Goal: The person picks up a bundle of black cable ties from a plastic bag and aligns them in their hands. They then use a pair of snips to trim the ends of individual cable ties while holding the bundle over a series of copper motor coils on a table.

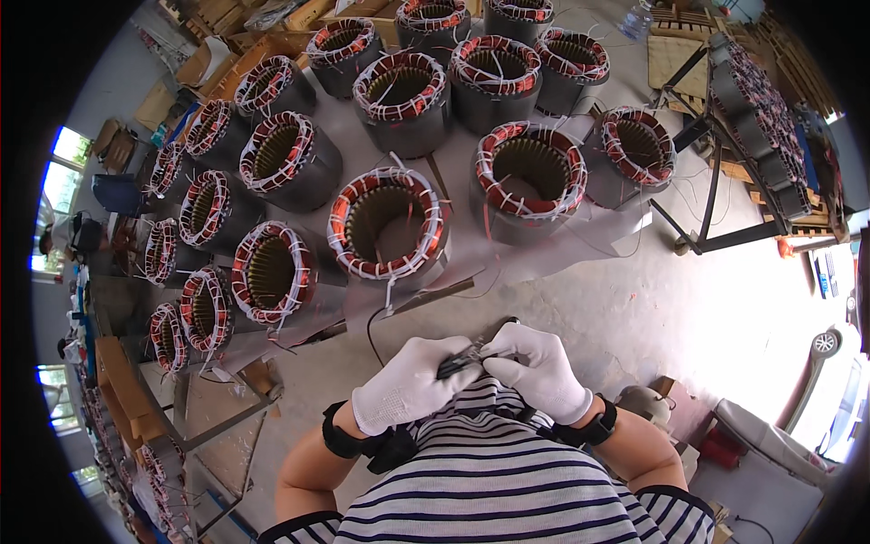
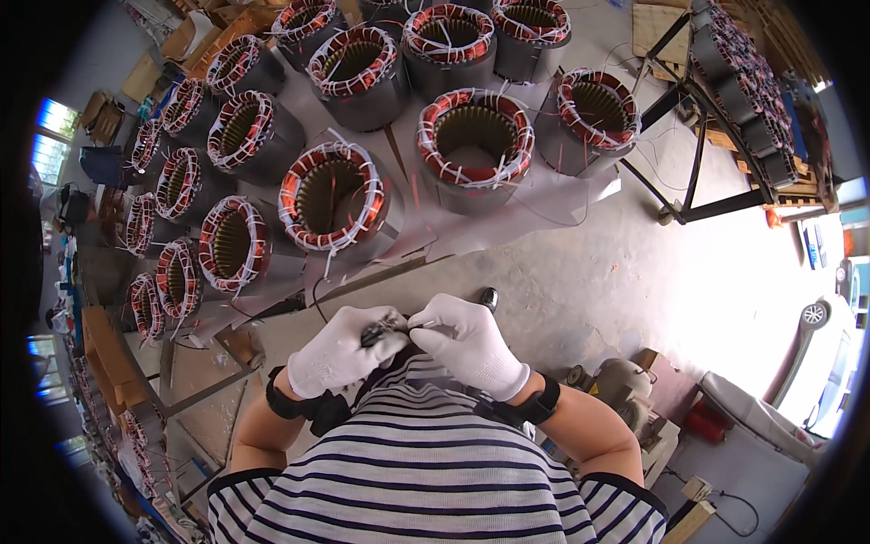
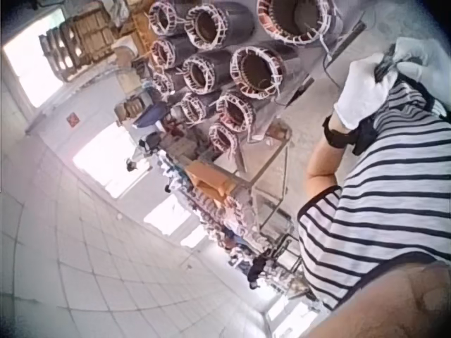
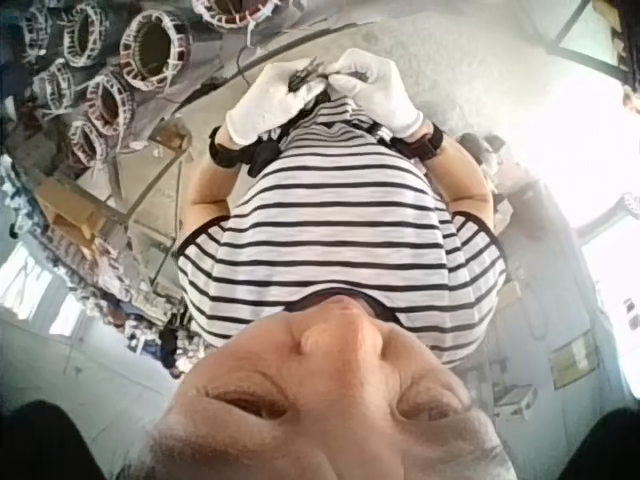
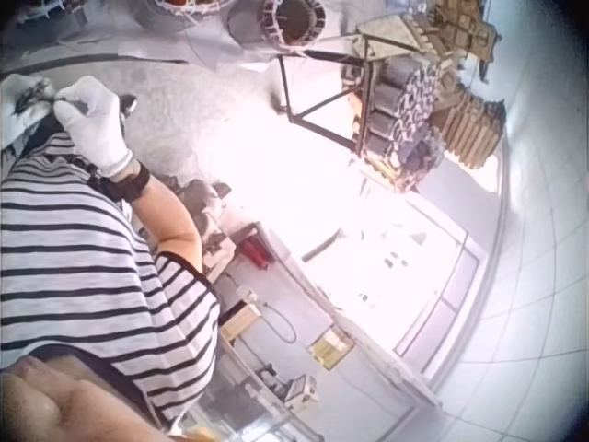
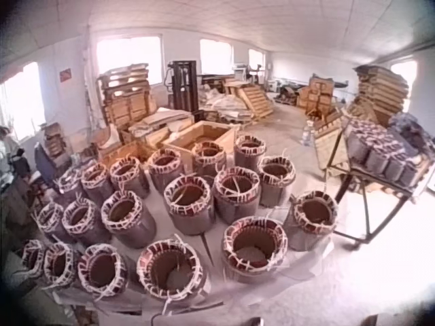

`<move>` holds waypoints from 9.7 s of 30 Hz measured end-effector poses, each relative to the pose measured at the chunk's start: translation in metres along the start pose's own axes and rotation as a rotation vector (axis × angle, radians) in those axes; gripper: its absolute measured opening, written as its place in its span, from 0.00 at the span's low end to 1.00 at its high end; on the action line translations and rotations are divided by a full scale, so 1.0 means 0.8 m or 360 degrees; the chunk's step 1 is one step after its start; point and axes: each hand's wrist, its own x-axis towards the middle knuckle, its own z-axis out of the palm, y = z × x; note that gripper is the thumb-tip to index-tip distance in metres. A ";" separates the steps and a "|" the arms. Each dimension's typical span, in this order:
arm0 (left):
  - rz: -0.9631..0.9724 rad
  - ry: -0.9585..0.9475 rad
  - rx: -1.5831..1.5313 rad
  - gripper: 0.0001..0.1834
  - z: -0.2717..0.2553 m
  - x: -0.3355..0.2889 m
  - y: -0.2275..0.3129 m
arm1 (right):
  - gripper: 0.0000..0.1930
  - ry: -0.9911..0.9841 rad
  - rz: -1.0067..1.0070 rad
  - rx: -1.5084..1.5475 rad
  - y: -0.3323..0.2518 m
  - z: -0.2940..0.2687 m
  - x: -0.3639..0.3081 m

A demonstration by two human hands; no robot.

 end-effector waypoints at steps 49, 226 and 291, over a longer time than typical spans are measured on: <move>0.0358 0.0812 0.0713 0.19 0.047 0.171 0.028 | 0.04 0.0498 0.0093 0.0208 0.008 -0.148 0.063; 0.0376 0.0801 0.0638 0.13 0.176 0.390 0.148 | 0.04 0.0490 -0.0892 -0.0838 -0.011 -0.429 0.054; 0.0022 0.0609 0.0103 0.10 0.178 0.397 0.151 | 0.10 0.0259 0.0112 0.0591 0.014 -0.434 0.037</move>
